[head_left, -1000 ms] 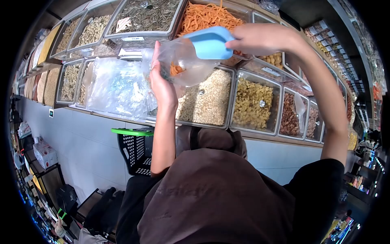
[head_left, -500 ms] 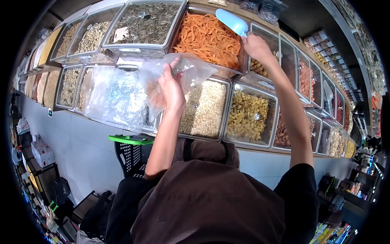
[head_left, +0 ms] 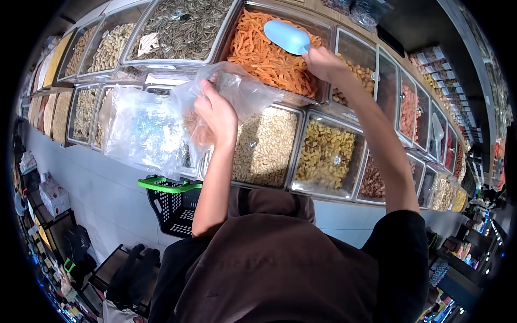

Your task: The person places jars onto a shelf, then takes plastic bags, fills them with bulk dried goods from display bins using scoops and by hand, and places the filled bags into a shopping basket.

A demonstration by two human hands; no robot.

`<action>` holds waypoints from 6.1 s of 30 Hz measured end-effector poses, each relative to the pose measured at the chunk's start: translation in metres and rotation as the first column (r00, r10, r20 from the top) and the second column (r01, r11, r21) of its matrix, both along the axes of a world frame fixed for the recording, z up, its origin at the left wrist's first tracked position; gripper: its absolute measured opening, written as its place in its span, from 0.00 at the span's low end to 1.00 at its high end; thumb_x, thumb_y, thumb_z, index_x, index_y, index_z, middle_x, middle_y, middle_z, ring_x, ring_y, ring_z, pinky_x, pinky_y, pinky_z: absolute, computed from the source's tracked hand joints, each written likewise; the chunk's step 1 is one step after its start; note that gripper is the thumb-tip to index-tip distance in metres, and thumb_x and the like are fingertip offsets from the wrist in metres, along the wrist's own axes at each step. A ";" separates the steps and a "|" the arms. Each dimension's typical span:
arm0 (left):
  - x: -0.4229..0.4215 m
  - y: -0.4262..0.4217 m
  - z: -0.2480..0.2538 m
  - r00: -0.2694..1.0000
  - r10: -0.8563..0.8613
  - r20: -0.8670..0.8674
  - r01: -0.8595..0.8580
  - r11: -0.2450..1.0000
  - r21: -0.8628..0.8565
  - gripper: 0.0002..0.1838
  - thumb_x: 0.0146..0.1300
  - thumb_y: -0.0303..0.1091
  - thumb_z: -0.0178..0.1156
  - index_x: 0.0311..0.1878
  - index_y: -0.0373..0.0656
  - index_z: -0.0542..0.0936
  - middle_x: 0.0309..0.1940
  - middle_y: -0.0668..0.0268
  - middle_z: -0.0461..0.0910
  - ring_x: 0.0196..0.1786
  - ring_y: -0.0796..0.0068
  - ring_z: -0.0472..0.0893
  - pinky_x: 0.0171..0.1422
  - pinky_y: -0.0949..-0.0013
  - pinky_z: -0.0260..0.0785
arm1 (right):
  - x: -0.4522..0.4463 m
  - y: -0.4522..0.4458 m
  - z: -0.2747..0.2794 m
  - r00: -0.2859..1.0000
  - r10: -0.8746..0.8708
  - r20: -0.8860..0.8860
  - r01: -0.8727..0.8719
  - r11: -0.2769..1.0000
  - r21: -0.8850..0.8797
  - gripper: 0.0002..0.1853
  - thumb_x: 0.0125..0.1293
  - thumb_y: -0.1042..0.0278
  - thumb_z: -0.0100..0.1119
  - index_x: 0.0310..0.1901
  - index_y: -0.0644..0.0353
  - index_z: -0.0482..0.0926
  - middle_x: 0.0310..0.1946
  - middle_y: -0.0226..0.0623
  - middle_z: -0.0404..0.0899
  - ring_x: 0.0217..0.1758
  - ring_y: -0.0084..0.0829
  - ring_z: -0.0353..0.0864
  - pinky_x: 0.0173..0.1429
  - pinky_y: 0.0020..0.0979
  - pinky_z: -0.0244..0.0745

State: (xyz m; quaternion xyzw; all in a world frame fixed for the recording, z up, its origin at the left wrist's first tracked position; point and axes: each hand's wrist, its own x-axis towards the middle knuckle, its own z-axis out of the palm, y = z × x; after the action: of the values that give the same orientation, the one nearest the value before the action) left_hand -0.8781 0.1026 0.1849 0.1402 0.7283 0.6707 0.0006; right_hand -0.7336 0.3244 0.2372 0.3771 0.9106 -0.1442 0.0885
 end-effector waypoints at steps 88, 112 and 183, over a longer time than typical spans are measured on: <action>-0.006 -0.060 0.064 0.842 -0.396 0.367 0.354 0.918 0.181 0.13 0.71 0.42 0.61 0.42 0.40 0.81 0.24 0.77 0.74 0.22 0.89 0.65 0.26 0.78 0.53 | 0.042 -0.022 -0.031 0.758 -0.647 -0.085 -0.438 -0.408 -0.801 0.21 0.79 0.49 0.41 0.31 0.53 0.68 0.13 0.16 0.58 0.07 0.10 0.52 0.06 0.15 0.48; 0.006 -0.072 0.059 0.561 -0.607 0.562 0.177 0.752 0.635 0.25 0.81 0.49 0.38 0.74 0.54 0.68 0.47 0.68 0.81 0.28 0.84 0.67 0.31 0.78 0.64 | 0.045 -0.160 0.042 0.875 -0.471 0.112 -0.047 -0.311 -0.949 0.26 0.76 0.35 0.43 0.30 0.49 0.66 0.12 0.13 0.53 0.09 0.08 0.45 0.09 0.17 0.39; -0.010 -0.103 0.034 0.533 -0.755 0.382 0.002 0.452 0.892 0.26 0.81 0.51 0.36 0.78 0.58 0.58 0.22 0.73 0.62 0.23 0.80 0.59 0.29 0.75 0.55 | -0.052 -0.143 0.031 0.613 -0.323 -0.722 -0.291 0.756 -0.586 0.09 0.64 0.68 0.69 0.42 0.63 0.85 0.28 0.28 0.81 0.30 0.18 0.75 0.36 0.25 0.71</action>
State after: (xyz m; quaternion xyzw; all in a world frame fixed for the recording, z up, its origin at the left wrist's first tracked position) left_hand -0.8886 -0.0009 0.2189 0.0139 0.2009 0.8915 0.4057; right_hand -0.7861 0.1811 0.2680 0.2264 0.7384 -0.6038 -0.1973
